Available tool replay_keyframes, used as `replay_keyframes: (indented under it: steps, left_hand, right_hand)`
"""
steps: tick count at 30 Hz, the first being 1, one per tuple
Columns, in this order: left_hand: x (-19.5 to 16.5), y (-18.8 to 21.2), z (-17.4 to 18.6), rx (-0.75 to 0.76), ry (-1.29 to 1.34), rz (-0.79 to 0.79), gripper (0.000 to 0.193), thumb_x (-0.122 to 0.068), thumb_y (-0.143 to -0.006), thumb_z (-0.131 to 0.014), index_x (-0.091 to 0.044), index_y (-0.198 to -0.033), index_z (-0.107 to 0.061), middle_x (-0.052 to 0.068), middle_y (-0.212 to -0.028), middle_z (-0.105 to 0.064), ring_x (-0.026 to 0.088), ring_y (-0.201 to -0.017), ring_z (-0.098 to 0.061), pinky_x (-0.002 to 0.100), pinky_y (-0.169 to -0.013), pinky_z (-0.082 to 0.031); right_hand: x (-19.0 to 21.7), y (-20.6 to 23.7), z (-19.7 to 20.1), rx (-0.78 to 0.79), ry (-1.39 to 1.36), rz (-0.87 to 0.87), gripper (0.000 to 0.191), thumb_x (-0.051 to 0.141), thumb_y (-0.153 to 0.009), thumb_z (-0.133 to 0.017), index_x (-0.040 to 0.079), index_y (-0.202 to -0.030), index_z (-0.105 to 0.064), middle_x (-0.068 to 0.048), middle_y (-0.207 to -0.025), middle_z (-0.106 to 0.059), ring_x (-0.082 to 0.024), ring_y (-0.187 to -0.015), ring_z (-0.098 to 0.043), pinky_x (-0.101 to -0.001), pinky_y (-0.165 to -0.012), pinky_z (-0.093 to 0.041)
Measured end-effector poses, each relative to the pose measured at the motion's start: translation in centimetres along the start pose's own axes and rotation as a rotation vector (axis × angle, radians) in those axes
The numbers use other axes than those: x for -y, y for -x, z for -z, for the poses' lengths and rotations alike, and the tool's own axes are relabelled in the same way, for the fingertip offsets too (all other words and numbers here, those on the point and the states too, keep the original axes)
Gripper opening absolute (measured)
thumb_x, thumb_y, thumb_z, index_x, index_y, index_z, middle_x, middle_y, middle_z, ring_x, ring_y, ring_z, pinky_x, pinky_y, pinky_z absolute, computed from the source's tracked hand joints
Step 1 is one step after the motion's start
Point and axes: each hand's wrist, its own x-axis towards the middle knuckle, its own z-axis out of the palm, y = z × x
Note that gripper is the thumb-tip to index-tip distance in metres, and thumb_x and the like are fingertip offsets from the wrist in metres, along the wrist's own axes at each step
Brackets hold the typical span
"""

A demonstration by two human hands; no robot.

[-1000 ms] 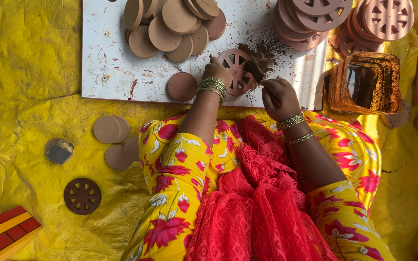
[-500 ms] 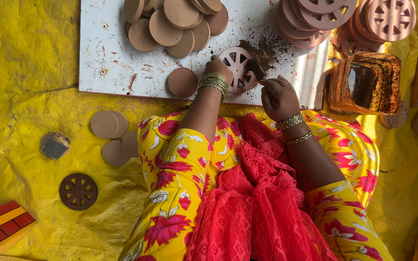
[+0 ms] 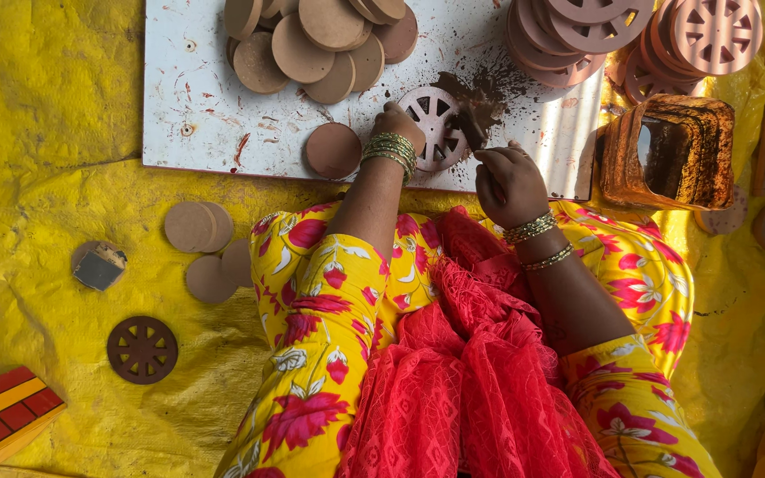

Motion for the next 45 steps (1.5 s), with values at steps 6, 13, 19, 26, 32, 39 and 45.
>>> replay_keyframes:
  steps: [6,13,19,26,32,39,45]
  left_hand:
    - [-0.2,0.1,-0.1,-0.003,-0.013,-0.011,0.065,-0.014,-0.088,-0.066,0.006,-0.142,-0.033,0.032,-0.141,-0.049,0.040,-0.130,-0.057,0.044,-0.105,-0.053]
    - [-0.5,0.9,0.5,0.001,-0.010,0.006,0.066,-0.014,-0.088,-0.066,0.006,-0.141,-0.033,0.032,-0.141,-0.049,0.040,-0.130,-0.057,0.044,-0.106,-0.052]
    - [-0.7,1.1,0.7,0.009,-0.024,0.007,0.066,-0.015,-0.088,-0.066,0.006,-0.141,-0.032,0.031,-0.141,-0.048,0.039,-0.129,-0.057,0.044,-0.105,-0.052]
    - [-0.6,1.2,1.0,-0.009,-0.022,-0.001,0.067,-0.015,-0.088,-0.066,0.007,-0.142,-0.032,0.031,-0.141,-0.049,0.039,-0.130,-0.057,0.044,-0.106,-0.052]
    - [-0.3,0.7,0.4,-0.017,-0.015,-0.012,0.070,-0.013,-0.089,-0.064,0.003,-0.147,-0.029,0.030,-0.141,-0.051,0.039,-0.130,-0.058,0.044,-0.105,-0.053]
    - [0.0,0.3,0.0,0.003,-0.002,-0.032,0.077,-0.007,-0.088,-0.060,-0.007,-0.155,-0.023,0.031,-0.139,-0.051,0.041,-0.129,-0.057,0.045,-0.104,-0.053]
    - [0.3,-0.1,-0.4,-0.029,-0.044,-0.061,0.064,-0.011,-0.090,-0.064,-0.004,-0.145,-0.034,0.030,-0.141,-0.052,0.042,-0.134,-0.054,0.046,-0.109,-0.050]
  right_hand:
    - [-0.1,0.2,-0.9,0.028,0.013,0.011,0.021,0.003,-0.091,-0.067,0.002,-0.112,-0.070,-0.019,-0.102,-0.072,-0.040,-0.093,-0.067,-0.0492,-0.095,-0.053]
    - [-0.4,0.1,0.0,0.011,-0.023,-0.046,0.021,0.004,-0.093,-0.067,0.002,-0.113,-0.070,-0.018,-0.102,-0.071,-0.039,-0.093,-0.067,-0.0485,-0.093,-0.053]
    - [-0.5,0.5,-0.1,0.002,0.002,-0.017,0.021,0.004,-0.092,-0.066,0.002,-0.113,-0.070,-0.017,-0.101,-0.072,-0.038,-0.093,-0.068,-0.0509,-0.098,-0.052]
    - [-0.4,0.0,-1.2,0.022,-0.060,-0.084,0.022,0.005,-0.093,-0.066,0.001,-0.114,-0.071,-0.020,-0.100,-0.070,-0.040,-0.091,-0.067,-0.0466,-0.083,-0.054]
    - [-0.9,0.3,0.4,0.005,-0.113,-0.163,0.022,0.005,-0.095,-0.065,0.001,-0.115,-0.070,-0.021,-0.100,-0.070,-0.038,-0.090,-0.067,-0.0454,-0.082,-0.054]
    - [-1.0,-0.2,-1.8,-0.045,0.021,0.022,0.022,0.004,-0.094,-0.067,0.002,-0.116,-0.068,-0.018,-0.107,-0.073,-0.039,-0.099,-0.068,-0.0524,-0.107,-0.050]
    - [-1.4,-0.1,-0.3,-0.089,0.009,-0.021,0.021,0.002,-0.097,-0.064,0.002,-0.118,-0.068,-0.019,-0.108,-0.072,-0.040,-0.099,-0.067,-0.0523,-0.113,-0.048]
